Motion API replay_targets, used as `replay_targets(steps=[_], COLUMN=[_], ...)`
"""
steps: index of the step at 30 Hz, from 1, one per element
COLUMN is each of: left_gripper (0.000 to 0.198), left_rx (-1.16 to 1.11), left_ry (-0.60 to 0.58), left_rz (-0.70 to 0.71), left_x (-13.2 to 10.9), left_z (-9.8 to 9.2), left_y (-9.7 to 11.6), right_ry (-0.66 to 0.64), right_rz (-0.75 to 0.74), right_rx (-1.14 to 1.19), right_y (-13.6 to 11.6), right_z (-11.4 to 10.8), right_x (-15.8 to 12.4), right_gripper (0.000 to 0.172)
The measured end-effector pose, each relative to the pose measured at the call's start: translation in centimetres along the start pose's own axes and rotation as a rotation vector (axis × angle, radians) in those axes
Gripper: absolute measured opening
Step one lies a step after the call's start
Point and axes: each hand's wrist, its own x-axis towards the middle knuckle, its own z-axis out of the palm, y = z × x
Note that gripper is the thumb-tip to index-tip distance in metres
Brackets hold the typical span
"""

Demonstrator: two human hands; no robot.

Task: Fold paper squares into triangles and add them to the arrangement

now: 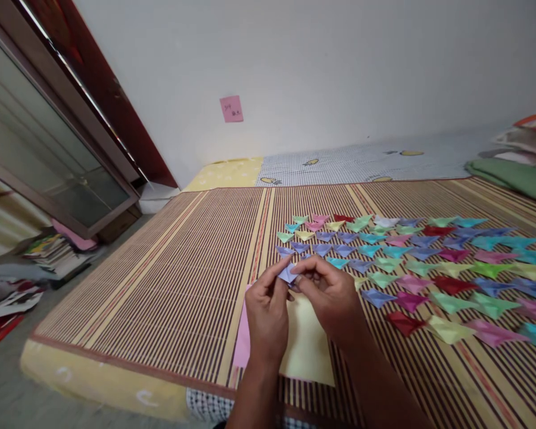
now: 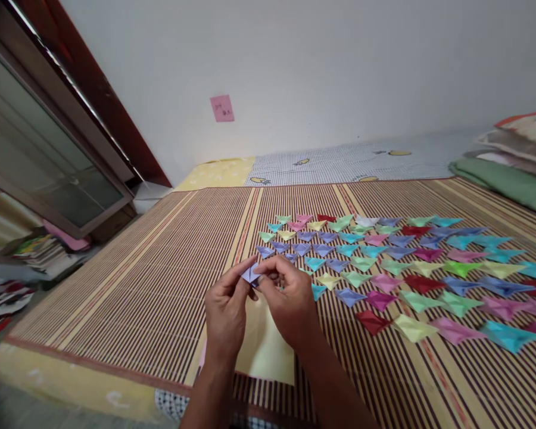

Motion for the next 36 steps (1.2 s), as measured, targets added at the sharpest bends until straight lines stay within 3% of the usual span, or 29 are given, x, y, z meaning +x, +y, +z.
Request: replay_targets(steps=[8,12,17,20,29,36], left_gripper=[0.028,0.026,0.067,0.077,0.059,0.046], left_rx=[-0.035,-0.06,-0.221,-0.257,-0.187,-0.166], left_ry=[-0.082,-0.074,-0.004,0.025,-0.072,-0.12], left_rz=[0.03,-0.005,-0.077,-0.112,-0.067,-0.084], left_x=[0.1,0.2,0.2,0.2,0.3,0.2], left_z=[0.0,0.1,0.4,0.4,0.0,0.4], left_y=[0.3,0.0,-0.2,0.0,-0.6,0.3], right_ry=[0.061,0.01,0.051,0.032,-0.027,-0.029], right_rz=[0.026,-0.002,0.027,0.053,-0.01,-0.044], right_rx=[-0.012,-0.033,-0.027,-0.041,-0.051,-0.098], right_y=[0.1,0.2,0.6,0.5,0.0,-0.1], right_z=[-0.3,-0.4,-0.2,-0.2,-0.8,-1.2], right_x=[0.1,0.1,0.2,0.2,0.6,0.7], right_gripper=[0.006,0.006,0.012,0.011,0.014,0.013])
